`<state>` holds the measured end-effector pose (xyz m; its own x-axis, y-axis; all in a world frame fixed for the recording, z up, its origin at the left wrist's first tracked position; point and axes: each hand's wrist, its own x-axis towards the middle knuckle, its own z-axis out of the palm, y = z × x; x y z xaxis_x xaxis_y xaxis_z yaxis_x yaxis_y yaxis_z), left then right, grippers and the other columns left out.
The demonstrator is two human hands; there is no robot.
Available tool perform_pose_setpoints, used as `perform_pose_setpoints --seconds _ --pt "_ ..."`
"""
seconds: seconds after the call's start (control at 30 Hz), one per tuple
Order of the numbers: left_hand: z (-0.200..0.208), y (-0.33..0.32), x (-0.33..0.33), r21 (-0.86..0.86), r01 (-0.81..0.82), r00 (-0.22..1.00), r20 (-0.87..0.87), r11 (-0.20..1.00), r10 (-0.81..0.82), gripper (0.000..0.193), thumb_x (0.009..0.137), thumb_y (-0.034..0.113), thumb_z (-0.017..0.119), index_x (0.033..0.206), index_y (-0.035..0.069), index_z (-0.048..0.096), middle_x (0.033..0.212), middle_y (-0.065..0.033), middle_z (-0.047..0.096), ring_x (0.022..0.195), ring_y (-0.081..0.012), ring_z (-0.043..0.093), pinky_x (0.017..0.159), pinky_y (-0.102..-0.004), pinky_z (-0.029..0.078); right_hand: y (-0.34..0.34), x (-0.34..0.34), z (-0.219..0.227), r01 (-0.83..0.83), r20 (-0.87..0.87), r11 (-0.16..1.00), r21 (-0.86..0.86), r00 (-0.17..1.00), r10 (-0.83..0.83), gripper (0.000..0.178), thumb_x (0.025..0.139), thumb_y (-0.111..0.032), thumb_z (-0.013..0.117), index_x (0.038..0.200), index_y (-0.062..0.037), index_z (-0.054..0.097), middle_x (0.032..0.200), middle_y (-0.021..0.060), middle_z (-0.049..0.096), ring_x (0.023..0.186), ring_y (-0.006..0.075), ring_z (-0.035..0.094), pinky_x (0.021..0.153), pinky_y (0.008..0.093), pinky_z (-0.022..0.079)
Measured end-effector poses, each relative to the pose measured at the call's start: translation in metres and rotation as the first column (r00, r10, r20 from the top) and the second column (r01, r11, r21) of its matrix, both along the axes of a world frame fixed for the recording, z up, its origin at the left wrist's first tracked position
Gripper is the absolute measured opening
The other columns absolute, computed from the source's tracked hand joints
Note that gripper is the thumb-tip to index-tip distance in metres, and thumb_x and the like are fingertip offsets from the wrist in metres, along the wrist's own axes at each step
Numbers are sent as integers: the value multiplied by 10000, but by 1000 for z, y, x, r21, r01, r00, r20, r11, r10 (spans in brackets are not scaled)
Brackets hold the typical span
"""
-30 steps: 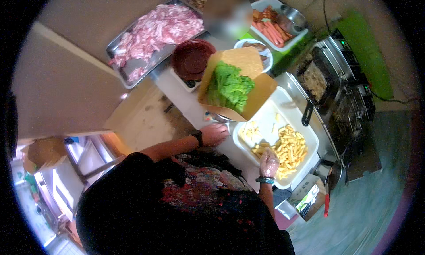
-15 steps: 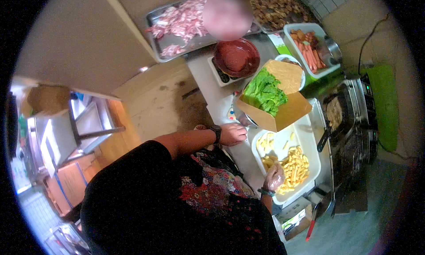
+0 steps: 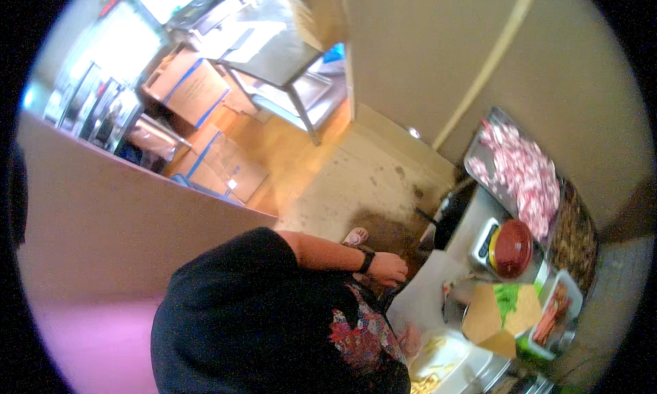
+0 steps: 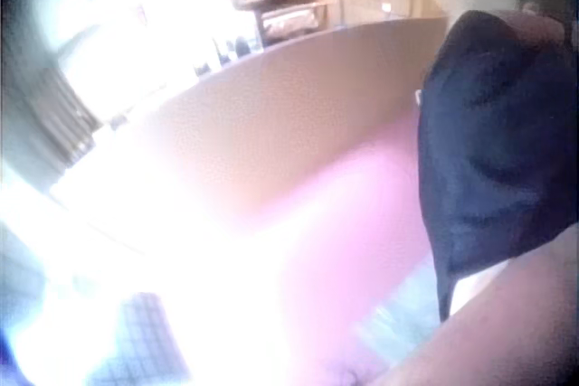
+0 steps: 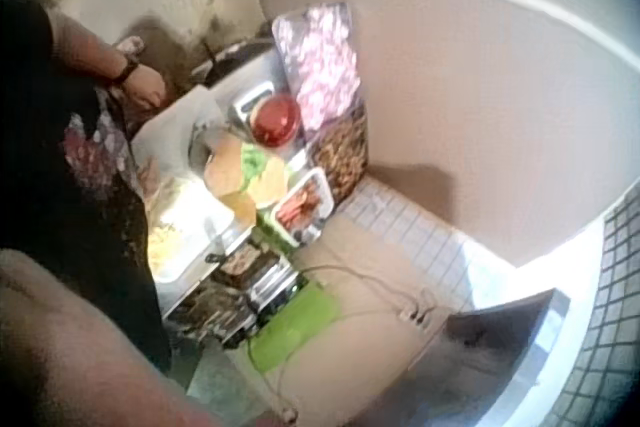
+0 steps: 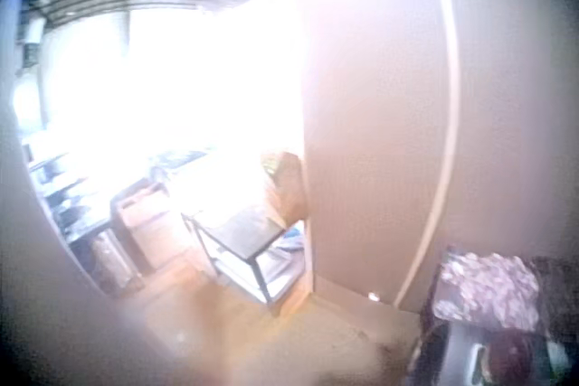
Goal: The person assembles food items into a paper cone, starting with lettuce, then adding fried items and french fries. They use tongs to transfer food from a deep fryer and containers to the cone, then hand the finished product to another person.
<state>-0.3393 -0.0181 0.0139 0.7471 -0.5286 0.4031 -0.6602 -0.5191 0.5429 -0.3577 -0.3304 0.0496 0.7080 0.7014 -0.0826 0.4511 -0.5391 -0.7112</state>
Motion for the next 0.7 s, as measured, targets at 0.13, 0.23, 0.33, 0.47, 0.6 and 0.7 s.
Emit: perform_pose_setpoints --seconds 0.13,0.23,0.33,0.47,0.6,0.7 --pt "-5 65 -54 -27 -374 925 -80 927 371 179 717 234 586 765 67 541 764 -110 514 772 -300 516 661 -406 437 76 33 12 -277 430 949 147 882 191 225 804 -97 502 1018 -36 532 764 75 572 694 178 558 629 295 447" --pt "-11 107 -90 1 -564 820 -120 826 560 172 734 231 578 774 67 546 761 -113 515 767 -300 518 666 -408 438 144 30 32 -179 424 938 298 905 38 189 797 -67 508 978 -44 559 754 73 580 652 210 557 615 307 456" --pt "-14 143 -120 14 -681 715 -200 732 670 162 764 224 551 786 64 545 758 -127 523 767 -310 525 694 -400 436 197 45 29 -282 209 936 212 948 238 181 832 -165 485 913 -36 581 768 92 583 644 234 548 603 324 453" --pt "-30 185 -153 92 -752 604 -299 653 738 199 783 251 518 813 58 557 791 -138 552 799 -309 538 727 -398 438 294 47 52 -514 82 857 34 856 510 212 838 -193 475 938 -36 577 819 106 578 702 247 543 645 336 445" --pt "-26 240 -178 119 -772 549 -372 625 749 203 795 242 514 881 67 567 807 -134 555 789 -315 541 716 -401 447 378 37 63 -604 53 797 -19 795 604 244 844 -221 466 964 -37 573 871 120 573 760 261 538 687 347 438" --pt "-34 281 -201 85 -845 465 -370 528 804 199 784 251 511 804 65 578 804 -135 569 796 -307 545 735 -396 441 427 26 69 -630 41 776 -21 775 630 269 849 -243 459 983 -38 570 909 131 570 804 271 535 719 356 432"
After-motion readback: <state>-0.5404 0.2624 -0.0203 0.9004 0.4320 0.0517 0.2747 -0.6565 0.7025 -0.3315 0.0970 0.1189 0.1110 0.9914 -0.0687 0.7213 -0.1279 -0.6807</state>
